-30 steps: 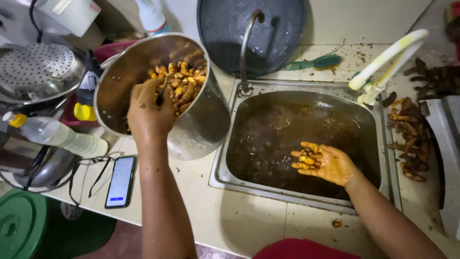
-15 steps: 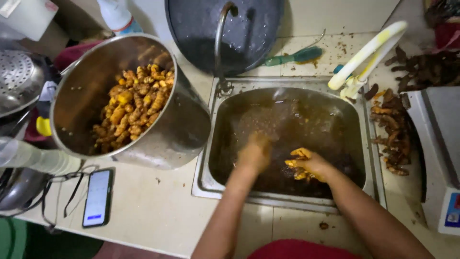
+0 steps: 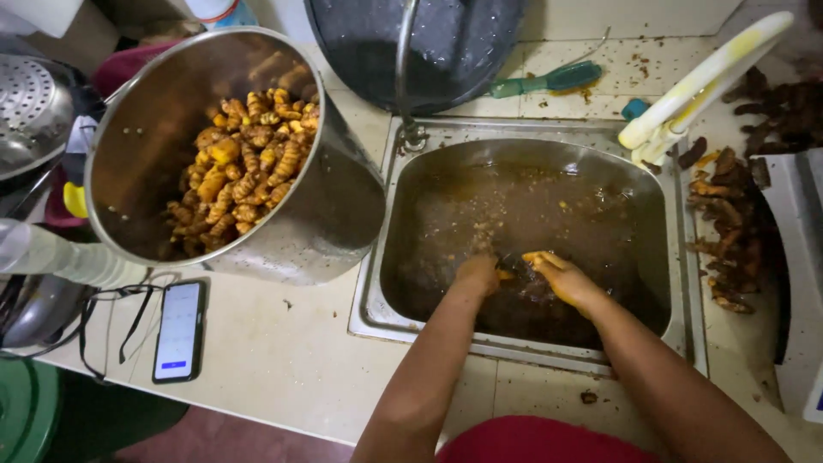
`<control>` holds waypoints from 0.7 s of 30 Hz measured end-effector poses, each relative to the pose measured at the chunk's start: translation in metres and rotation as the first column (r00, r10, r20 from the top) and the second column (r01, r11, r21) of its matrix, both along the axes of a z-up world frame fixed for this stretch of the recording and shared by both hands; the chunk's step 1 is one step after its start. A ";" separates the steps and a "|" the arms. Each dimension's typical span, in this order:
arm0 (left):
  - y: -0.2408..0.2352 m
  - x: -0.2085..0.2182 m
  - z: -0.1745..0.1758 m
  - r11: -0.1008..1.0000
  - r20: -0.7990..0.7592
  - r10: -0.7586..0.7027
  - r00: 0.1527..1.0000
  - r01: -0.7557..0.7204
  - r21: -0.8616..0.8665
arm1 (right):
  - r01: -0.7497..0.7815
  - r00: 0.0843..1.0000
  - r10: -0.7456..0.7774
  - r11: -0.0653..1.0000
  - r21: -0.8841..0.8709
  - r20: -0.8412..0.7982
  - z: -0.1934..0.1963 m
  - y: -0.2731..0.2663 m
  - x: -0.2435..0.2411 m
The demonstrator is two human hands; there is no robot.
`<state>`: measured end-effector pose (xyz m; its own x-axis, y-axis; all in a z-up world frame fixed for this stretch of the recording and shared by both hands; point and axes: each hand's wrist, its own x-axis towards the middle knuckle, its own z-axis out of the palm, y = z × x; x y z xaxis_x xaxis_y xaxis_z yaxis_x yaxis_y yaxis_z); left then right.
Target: Washing turmeric roots in a sink filled with water and transferring them to a large metal pot.
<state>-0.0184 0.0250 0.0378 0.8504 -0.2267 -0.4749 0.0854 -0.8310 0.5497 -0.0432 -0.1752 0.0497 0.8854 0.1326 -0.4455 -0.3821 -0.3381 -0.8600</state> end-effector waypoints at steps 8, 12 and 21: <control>-0.022 -0.006 -0.007 0.577 -0.314 0.306 0.899 -0.437 -0.689 | 0.005 0.997 -0.026 0.964 0.267 0.074 0.009 -0.015 0.002; -0.023 -0.015 0.016 0.358 -0.542 0.170 0.823 -0.564 -0.744 | 0.050 0.985 -0.108 0.923 0.381 0.132 0.017 -0.016 -0.002; -0.020 -0.018 0.023 0.396 -0.550 0.051 0.834 -0.522 -0.755 | 0.043 0.992 -0.098 0.862 0.506 0.082 0.031 -0.014 -0.008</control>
